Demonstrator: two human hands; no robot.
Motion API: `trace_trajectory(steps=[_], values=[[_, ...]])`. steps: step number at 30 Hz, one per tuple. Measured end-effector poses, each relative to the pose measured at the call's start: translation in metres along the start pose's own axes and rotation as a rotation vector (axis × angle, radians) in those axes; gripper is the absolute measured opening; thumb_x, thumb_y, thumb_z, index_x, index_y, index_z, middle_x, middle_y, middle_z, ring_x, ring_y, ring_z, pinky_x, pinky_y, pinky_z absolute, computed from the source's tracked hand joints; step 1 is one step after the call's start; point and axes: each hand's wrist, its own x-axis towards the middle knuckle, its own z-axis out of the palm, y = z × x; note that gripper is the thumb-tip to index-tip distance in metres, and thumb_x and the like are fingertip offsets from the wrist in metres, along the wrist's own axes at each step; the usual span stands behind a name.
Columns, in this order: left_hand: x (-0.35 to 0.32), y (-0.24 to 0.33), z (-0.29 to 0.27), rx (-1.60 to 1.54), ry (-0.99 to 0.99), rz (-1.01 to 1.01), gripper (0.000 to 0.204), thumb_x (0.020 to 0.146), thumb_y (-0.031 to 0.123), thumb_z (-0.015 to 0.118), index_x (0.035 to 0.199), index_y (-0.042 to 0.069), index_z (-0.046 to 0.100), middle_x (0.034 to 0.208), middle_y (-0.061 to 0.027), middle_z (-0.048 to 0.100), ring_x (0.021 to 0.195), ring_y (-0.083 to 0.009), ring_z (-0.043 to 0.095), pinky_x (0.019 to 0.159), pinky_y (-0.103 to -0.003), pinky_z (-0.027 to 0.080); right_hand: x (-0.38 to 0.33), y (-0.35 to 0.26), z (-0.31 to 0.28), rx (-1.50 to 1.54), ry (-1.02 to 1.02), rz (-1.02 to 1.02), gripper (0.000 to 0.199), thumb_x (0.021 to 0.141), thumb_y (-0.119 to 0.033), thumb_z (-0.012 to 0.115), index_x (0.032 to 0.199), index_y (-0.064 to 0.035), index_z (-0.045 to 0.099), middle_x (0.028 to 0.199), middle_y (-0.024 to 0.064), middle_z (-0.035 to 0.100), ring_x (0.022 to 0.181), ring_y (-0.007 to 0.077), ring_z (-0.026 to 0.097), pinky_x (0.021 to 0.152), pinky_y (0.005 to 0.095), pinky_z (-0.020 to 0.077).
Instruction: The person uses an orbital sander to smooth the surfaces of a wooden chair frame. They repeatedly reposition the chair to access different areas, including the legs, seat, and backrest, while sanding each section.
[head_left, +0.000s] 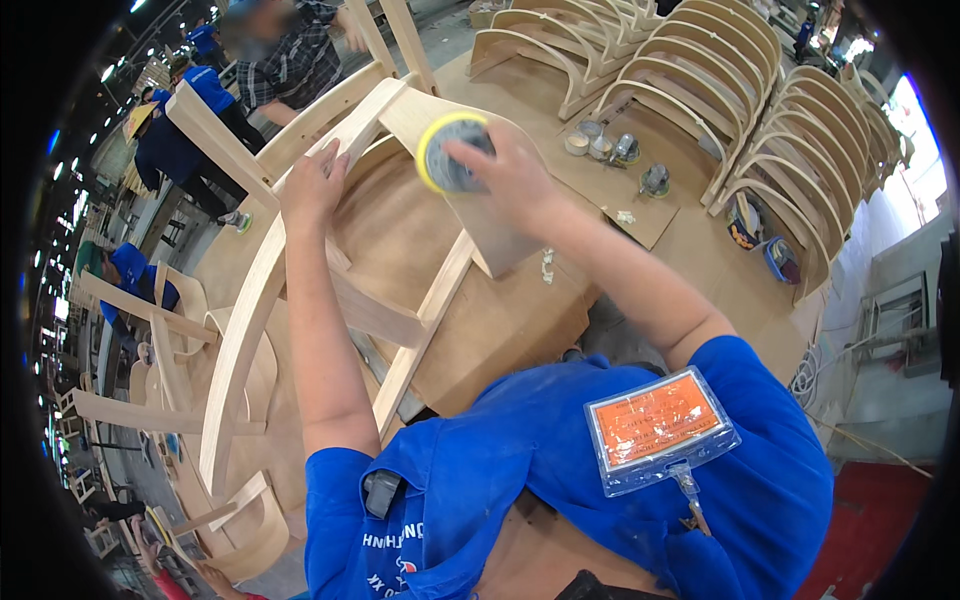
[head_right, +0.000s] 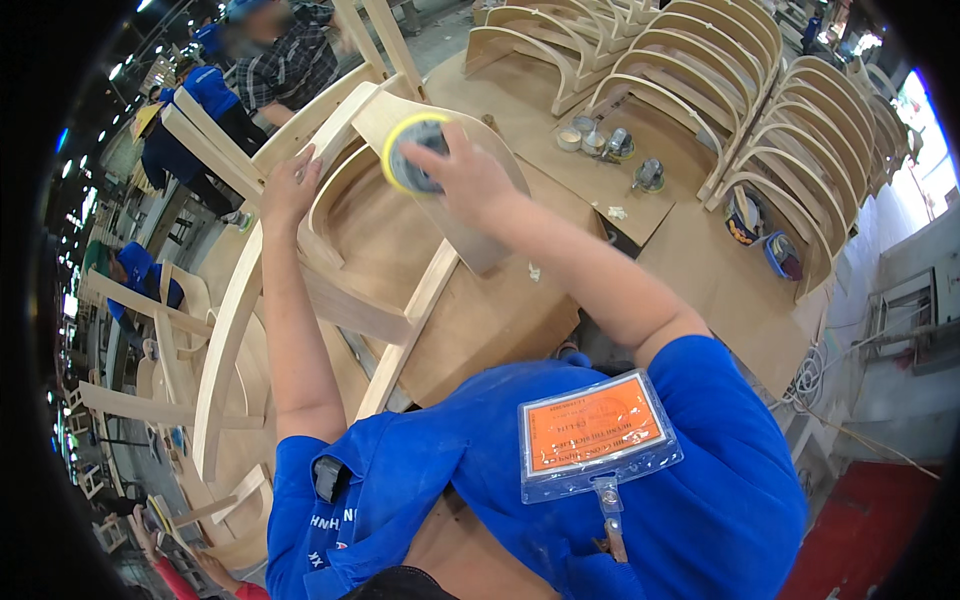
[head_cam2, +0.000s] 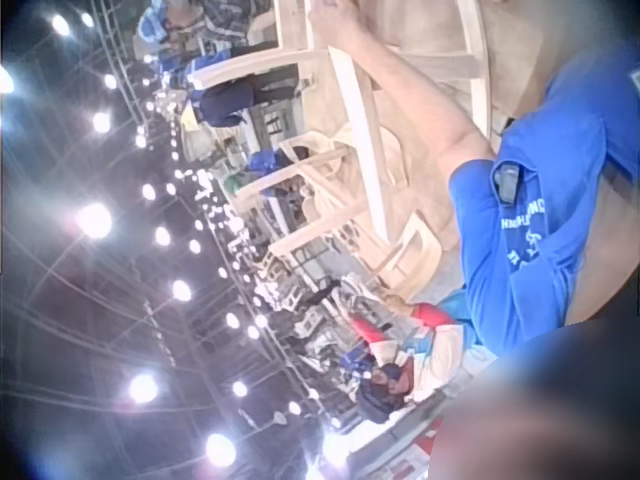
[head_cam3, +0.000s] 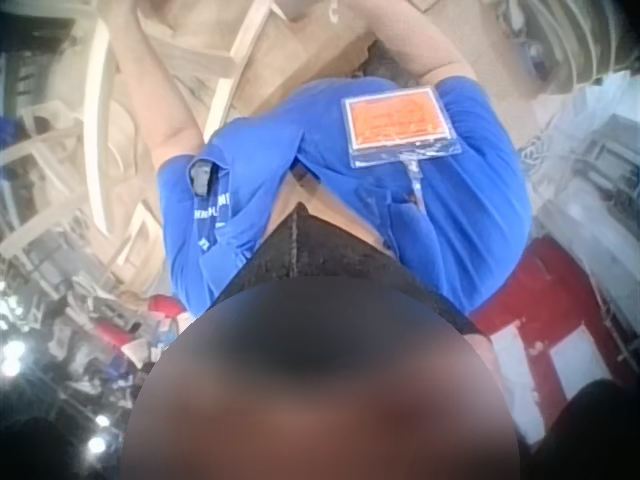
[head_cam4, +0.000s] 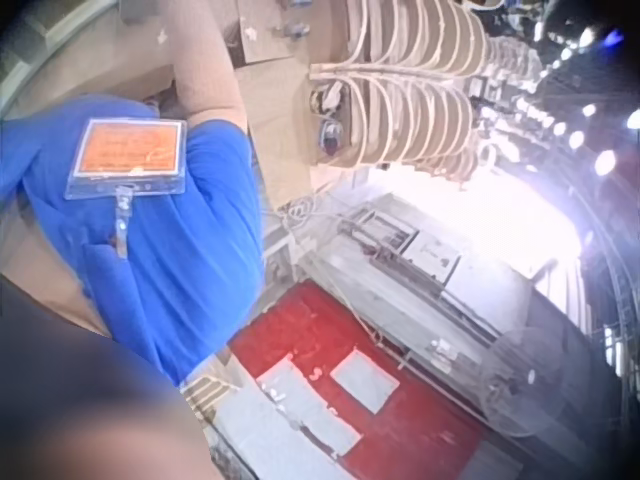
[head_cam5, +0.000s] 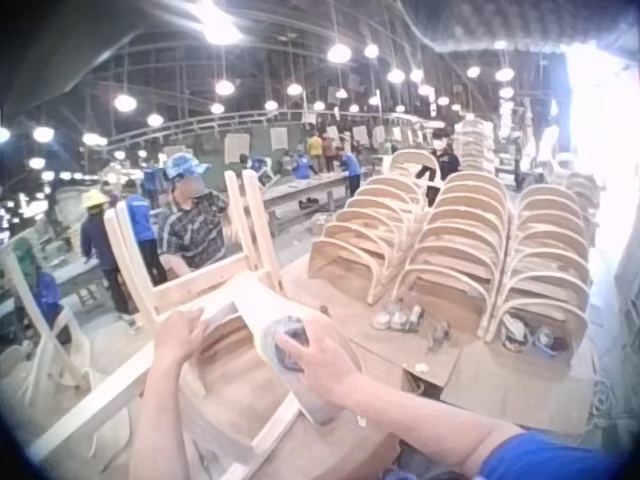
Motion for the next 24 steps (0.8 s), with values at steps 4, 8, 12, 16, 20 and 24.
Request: trace_trajectory(steps=[4,8,12,16,20,24], values=[[0.012,-0.017,0.005,-0.008,-0.029,0.011,0.039,0.088,0.043,0.052,0.123,0.027,0.059,0.102,-0.0182,0.060,0.100,-0.0338,0.058,0.087,-0.042,0.045,-0.050,0.004,0.034,-0.053,0.118,-0.074,0.054,0.071,-0.008,0.065,0.120,-0.0300,0.055,0.112,0.0163,0.041,0.082,0.0333,0.058,0.068,0.0416,0.0519],[0.014,-0.020,0.006,-0.013,-0.034,-0.014,0.039,0.088,0.043,0.052,0.123,0.028,0.059,0.104,-0.0173,0.060,0.103,-0.0335,0.057,0.088,-0.041,0.044,-0.085,0.015,0.062,-0.123,0.147,-0.106,0.052,0.072,-0.011,0.063,0.119,-0.0325,0.056,0.111,0.0153,0.042,0.079,0.0280,0.057,0.064,0.0382,0.0501],[0.012,-0.017,0.003,0.023,-0.040,-0.015,0.040,0.088,0.043,0.052,0.124,0.028,0.058,0.109,-0.0178,0.059,0.106,-0.0336,0.056,0.091,-0.040,0.043,-0.128,0.030,0.088,-0.165,0.140,-0.178,0.053,0.073,-0.010,0.059,0.119,-0.0345,0.055,0.109,0.0140,0.043,0.077,0.0256,0.054,0.065,0.0367,0.0483],[0.011,-0.017,0.000,-0.004,-0.043,-0.019,0.041,0.088,0.042,0.052,0.125,0.026,0.058,0.112,-0.0180,0.059,0.108,-0.0337,0.055,0.092,-0.040,0.043,-0.170,0.049,0.092,-0.144,0.044,-0.178,0.057,0.073,-0.008,0.058,0.123,-0.0351,0.054,0.108,0.0136,0.045,0.082,0.0271,0.055,0.069,0.0388,0.0485],[0.015,-0.019,0.000,-0.068,-0.026,0.025,0.042,0.088,0.041,0.052,0.125,0.024,0.058,0.111,-0.0188,0.059,0.108,-0.0342,0.055,0.092,-0.041,0.042,-0.181,0.064,0.056,0.057,-0.035,-0.011,0.062,0.070,-0.007,0.064,0.127,-0.0276,0.052,0.114,0.0142,0.046,0.090,0.0323,0.056,0.076,0.0393,0.0488],[0.019,-0.018,0.003,0.061,-0.061,-0.071,0.044,0.088,0.042,0.051,0.127,0.023,0.055,0.109,-0.0199,0.059,0.106,-0.0353,0.055,0.092,-0.041,0.043,-0.168,0.074,-0.021,0.265,-0.031,0.348,0.065,0.067,-0.008,0.070,0.128,-0.0188,0.050,0.118,0.0155,0.047,0.097,0.0342,0.054,0.081,0.0385,0.0478]])
